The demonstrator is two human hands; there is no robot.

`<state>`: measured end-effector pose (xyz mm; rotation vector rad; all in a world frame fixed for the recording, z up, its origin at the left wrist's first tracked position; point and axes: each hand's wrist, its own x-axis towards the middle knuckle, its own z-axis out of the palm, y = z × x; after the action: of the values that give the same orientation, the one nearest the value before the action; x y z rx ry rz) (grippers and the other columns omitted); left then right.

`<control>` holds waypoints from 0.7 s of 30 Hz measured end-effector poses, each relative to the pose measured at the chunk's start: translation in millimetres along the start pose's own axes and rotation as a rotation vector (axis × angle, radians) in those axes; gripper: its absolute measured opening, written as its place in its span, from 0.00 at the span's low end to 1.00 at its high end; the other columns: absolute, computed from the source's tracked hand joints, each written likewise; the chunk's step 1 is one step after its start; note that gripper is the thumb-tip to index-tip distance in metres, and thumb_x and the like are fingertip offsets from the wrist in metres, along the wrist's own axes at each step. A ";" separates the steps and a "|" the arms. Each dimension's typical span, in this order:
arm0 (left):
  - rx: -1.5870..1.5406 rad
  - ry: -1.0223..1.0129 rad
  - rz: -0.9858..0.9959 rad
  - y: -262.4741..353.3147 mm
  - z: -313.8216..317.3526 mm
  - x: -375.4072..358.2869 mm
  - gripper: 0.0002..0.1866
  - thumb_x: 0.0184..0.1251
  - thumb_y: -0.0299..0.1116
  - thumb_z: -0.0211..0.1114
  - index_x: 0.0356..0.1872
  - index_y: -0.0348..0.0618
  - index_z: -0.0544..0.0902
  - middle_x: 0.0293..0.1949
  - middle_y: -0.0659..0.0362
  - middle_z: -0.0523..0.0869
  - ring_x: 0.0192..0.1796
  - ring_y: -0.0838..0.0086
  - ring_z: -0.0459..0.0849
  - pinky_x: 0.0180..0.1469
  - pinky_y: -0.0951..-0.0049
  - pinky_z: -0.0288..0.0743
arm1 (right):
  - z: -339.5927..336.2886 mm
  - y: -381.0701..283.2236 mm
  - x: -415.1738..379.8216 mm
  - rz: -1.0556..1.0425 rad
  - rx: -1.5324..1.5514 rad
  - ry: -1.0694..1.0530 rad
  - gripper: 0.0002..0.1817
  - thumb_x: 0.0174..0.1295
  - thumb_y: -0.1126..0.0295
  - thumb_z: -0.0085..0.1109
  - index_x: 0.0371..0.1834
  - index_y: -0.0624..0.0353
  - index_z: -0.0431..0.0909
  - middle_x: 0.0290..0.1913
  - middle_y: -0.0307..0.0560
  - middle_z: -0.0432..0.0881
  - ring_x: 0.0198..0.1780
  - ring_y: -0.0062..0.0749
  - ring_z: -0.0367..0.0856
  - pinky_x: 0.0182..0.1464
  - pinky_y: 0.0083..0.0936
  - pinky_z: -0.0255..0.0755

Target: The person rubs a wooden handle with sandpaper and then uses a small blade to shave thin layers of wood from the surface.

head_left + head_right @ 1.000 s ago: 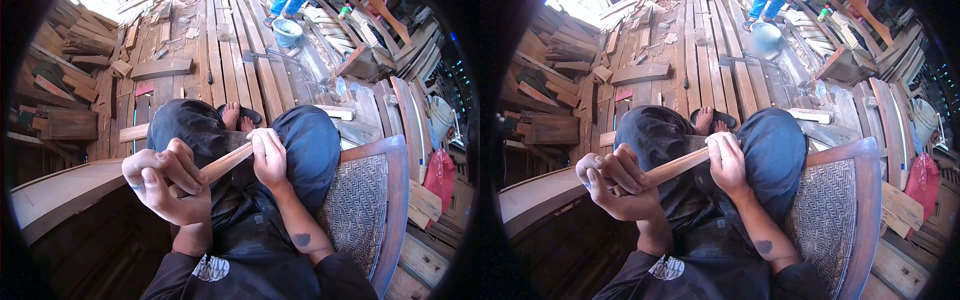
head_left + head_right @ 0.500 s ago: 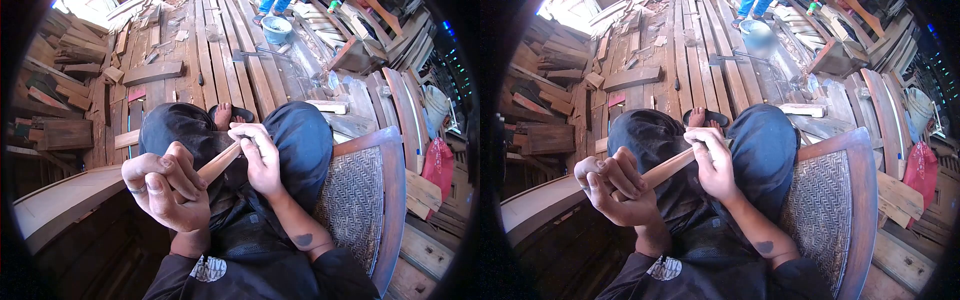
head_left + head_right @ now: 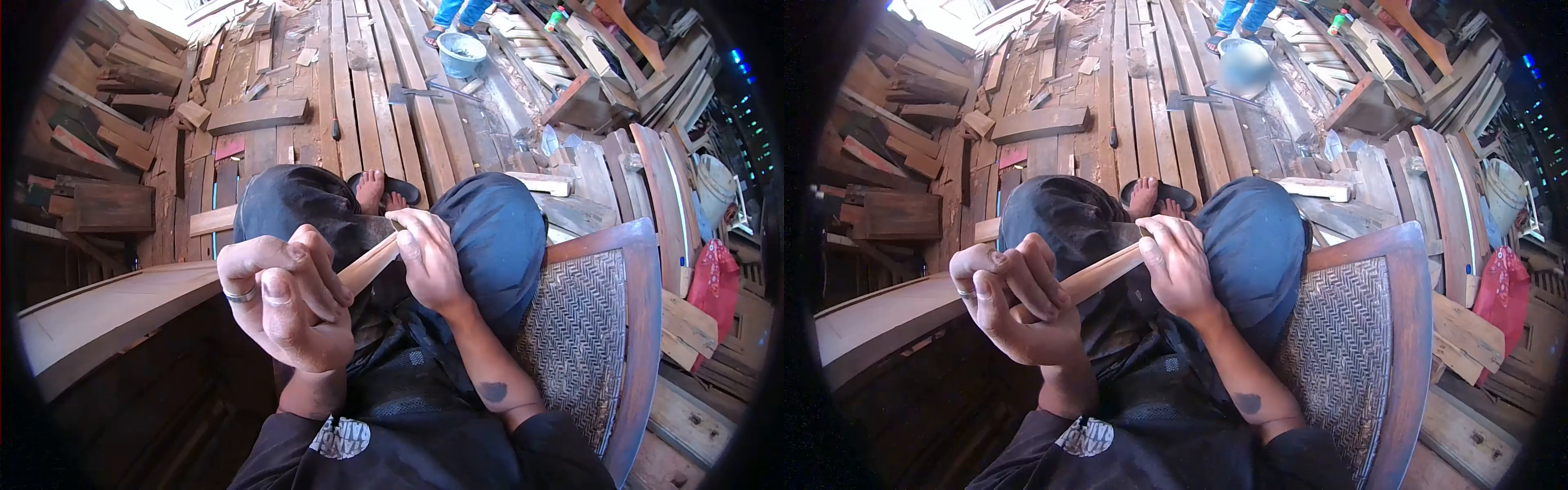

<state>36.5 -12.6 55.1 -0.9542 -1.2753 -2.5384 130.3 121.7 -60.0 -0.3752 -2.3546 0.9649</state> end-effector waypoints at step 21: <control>0.007 0.051 -0.076 7.1 2.9 -4.3 0.12 0.86 0.38 0.51 0.40 0.42 0.71 0.10 0.67 0.62 0.12 0.81 0.55 0.26 0.76 0.57 | -1.1 -73.2 25.1 -0.305 0.414 0.135 0.23 0.88 0.58 0.43 0.52 0.67 0.84 0.52 0.58 0.88 0.55 0.50 0.87 0.63 0.40 0.77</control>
<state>44.0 -15.5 58.5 -0.8492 -1.3297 -2.5954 107.6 82.2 2.5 0.0772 -1.9531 1.1957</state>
